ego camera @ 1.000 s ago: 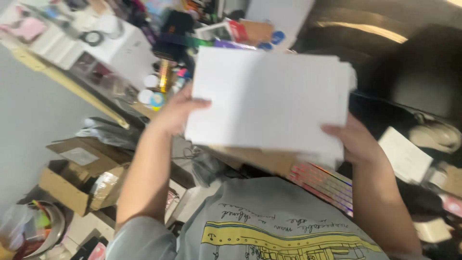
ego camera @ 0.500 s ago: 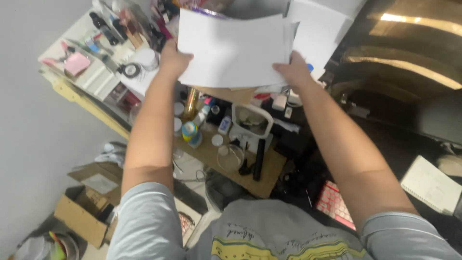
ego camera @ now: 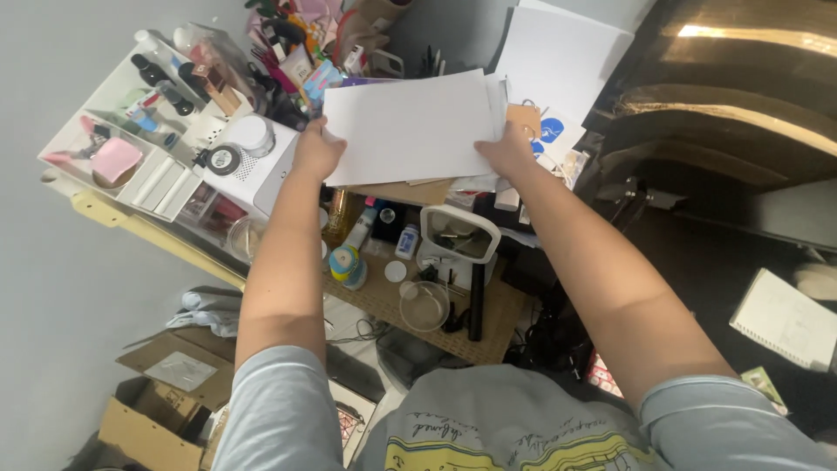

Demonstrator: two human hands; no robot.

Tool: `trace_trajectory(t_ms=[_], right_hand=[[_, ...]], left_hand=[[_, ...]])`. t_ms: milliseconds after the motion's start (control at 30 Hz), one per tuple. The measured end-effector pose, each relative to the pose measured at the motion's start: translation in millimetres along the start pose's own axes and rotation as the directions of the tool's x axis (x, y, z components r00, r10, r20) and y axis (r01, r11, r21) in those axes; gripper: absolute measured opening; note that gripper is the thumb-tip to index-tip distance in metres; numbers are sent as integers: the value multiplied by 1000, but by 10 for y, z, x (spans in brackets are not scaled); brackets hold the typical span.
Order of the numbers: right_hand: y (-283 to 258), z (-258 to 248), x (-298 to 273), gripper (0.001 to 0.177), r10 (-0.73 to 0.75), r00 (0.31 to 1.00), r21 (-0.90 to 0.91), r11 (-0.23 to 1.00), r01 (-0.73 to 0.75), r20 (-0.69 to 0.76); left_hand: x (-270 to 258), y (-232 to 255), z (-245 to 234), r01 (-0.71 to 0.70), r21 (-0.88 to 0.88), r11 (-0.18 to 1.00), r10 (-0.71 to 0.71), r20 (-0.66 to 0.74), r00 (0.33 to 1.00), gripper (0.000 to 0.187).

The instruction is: Organize various electronic accessories, cables, papers, and small office items on a desk.

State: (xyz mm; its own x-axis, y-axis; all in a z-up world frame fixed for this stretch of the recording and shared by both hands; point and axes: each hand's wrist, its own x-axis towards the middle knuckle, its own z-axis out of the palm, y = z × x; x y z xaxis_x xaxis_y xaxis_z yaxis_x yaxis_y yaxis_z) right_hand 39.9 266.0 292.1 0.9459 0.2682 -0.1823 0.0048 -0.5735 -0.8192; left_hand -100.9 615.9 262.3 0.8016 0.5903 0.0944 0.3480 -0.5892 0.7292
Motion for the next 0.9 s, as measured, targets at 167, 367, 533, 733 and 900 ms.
trace_trajectory(t_ms=[167,367,533,733,900], right_hand=[[-157,-49,-95,80,-83,996,-225,972,72,-43],[-337,-274,-436,95,62,997,-409,909,-77,-50],[-93,-544,-889,96,-115,982,-360,931,54,-149],[729,-1196,-1824,56,-450,867,112,870,480,-213],[1945,-1771,-2488,12,-237,956,577,762,293,-173]], left_hand=[[69,-75,46,38,31,999,-38,16,999,76],[120,-83,43,-2,162,987,10,-50,999,73],[-178,488,16,-330,188,925,369,-241,898,76],[-1502,2026,178,-686,-106,720,676,-119,728,50],[-2387,2571,838,-644,-410,645,744,147,652,39]])
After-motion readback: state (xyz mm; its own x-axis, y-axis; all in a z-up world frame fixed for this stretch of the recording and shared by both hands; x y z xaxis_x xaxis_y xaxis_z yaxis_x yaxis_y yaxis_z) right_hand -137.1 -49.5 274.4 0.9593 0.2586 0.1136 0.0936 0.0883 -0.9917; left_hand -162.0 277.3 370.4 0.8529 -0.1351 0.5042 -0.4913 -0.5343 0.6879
